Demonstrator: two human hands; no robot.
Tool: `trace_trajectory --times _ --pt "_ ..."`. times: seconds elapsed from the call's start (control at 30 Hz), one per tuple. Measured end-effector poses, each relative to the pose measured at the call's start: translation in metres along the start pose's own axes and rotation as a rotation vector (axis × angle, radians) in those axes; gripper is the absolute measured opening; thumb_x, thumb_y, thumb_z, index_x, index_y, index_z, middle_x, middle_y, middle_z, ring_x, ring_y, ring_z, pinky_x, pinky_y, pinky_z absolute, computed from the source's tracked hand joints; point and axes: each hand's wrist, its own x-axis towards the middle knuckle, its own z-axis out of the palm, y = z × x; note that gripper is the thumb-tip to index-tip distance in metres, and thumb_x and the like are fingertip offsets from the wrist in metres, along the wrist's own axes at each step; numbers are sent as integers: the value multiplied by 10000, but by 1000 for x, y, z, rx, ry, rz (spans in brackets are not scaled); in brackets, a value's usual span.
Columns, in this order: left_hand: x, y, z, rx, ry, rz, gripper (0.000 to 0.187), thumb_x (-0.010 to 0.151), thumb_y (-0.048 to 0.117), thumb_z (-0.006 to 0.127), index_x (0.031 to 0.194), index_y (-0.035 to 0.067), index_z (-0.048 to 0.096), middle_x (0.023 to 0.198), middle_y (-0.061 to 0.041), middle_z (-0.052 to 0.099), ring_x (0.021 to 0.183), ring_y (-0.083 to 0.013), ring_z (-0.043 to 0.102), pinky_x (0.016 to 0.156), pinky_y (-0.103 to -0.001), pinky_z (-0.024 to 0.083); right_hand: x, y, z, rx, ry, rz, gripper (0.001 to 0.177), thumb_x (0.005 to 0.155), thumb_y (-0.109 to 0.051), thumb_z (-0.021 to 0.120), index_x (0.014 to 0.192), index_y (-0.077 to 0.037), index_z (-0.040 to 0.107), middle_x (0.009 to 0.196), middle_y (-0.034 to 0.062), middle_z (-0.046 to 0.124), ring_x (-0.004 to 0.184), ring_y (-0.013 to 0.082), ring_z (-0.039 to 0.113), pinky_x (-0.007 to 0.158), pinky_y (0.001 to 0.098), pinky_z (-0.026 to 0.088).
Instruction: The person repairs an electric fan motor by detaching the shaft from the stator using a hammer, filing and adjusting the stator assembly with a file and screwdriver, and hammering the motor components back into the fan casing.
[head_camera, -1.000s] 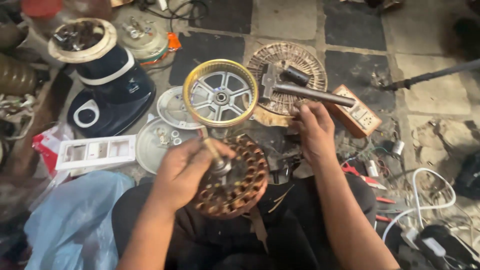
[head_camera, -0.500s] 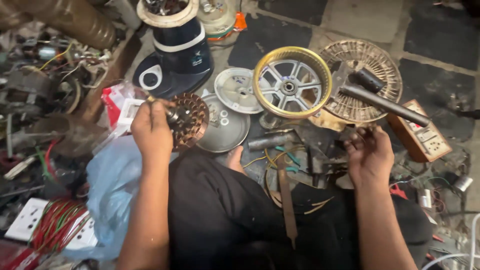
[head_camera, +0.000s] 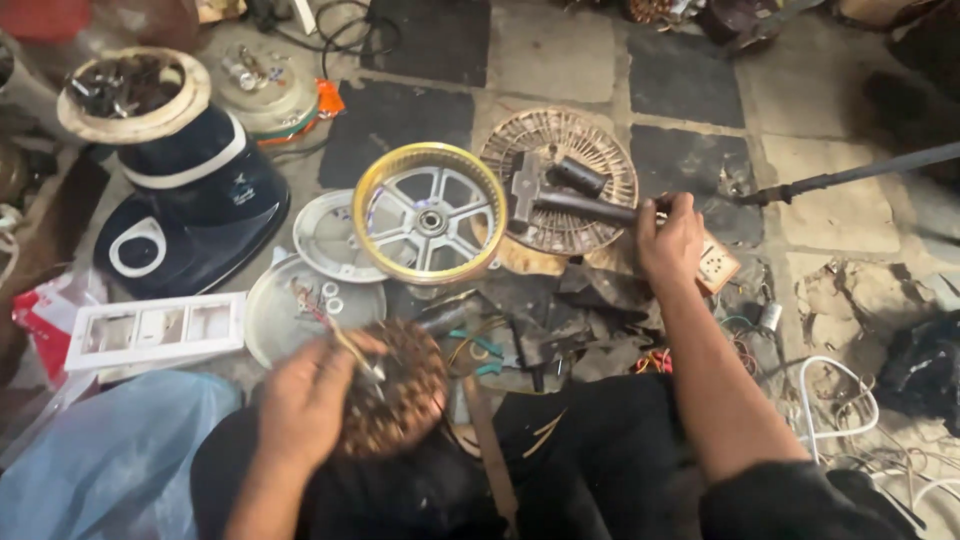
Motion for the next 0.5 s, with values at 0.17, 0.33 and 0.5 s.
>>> trace_trajectory --times 0.17,0.33,0.5 --pt "-19 4 64 46 -204 246 216 1010 171 585 1016 101 789 967 -27 824 981 -196 737 1018 -415 268 30 41 8 -148 -314 60 353 1025 -345 574 1128 -9 609 949 259 724 942 453 685 958 557 478" --pt "-6 24 128 -66 -400 72 221 954 195 617 1065 49 741 997 -112 804 963 -264 779 858 -344 571 35 22 -9 -91 -417 192 407 993 -418 562 1107 -39 661 1032 287 699 1000 477 659 884 553 488" --pt "30 44 182 162 -319 243 210 976 209 636 1037 15 692 932 -197 704 916 -403 672 790 -484 510 18 16 -24 -70 -441 386 476 1009 -471 542 1156 -33 659 996 313 706 1028 480 658 916 537 493"
